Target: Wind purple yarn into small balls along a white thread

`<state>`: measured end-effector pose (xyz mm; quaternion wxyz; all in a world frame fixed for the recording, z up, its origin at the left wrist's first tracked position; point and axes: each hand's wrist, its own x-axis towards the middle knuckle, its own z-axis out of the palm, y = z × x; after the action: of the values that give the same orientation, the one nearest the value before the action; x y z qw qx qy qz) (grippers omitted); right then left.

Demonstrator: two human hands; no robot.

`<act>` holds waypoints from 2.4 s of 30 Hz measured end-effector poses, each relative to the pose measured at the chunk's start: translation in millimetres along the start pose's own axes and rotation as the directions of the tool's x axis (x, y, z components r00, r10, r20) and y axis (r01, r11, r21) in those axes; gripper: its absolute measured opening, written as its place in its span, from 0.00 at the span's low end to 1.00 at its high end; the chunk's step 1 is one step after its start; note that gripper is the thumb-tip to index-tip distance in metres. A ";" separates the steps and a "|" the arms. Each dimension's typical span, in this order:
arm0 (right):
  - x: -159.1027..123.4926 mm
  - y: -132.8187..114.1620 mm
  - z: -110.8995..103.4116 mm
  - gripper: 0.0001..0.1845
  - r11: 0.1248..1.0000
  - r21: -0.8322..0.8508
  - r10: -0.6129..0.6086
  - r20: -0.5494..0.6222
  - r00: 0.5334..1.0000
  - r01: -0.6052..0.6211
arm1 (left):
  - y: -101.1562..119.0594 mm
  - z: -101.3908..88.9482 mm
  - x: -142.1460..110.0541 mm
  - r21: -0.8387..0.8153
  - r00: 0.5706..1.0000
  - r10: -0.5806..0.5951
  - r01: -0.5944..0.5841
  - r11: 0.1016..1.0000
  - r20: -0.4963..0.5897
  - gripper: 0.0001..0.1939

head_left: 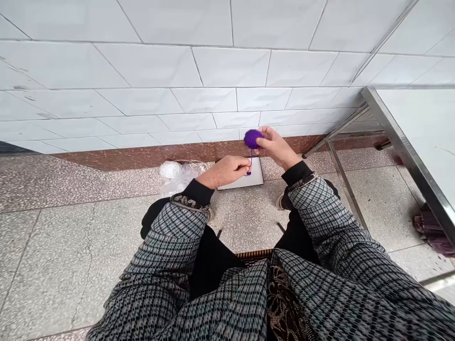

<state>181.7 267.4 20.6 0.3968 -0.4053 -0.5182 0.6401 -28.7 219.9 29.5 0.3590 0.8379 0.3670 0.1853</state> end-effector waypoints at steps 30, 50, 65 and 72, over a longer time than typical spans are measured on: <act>-5.5 -3.5 -6.1 0.17 0.998 0.004 0.064 -0.075 0.995 -0.064 | -0.2 9.8 5.8 -0.054 0.995 -0.036 0.041 0.998 0.090 0.12; -16.2 -5.4 -3.2 0.30 0.947 0.189 0.148 0.457 0.877 -0.259 | -20.0 13.5 9.9 -0.063 0.946 -0.177 0.166 0.984 -0.271 0.12; 0.6 14.2 -0.9 0.25 0.994 -0.085 0.064 -0.105 0.992 -0.073 | -14.1 23.9 12.0 -0.072 0.994 -0.105 0.102 0.992 -0.035 0.11; -6.3 14.9 6.5 0.08 0.929 -0.275 0.316 0.249 0.915 -0.246 | -26.0 8.4 12.4 -0.186 0.956 -0.210 0.173 0.967 -0.203 0.10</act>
<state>176.6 257.1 7.4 0.1683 -0.4226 -0.5794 0.6763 -28.2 237.5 5.2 0.4008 0.7395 0.4676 0.2717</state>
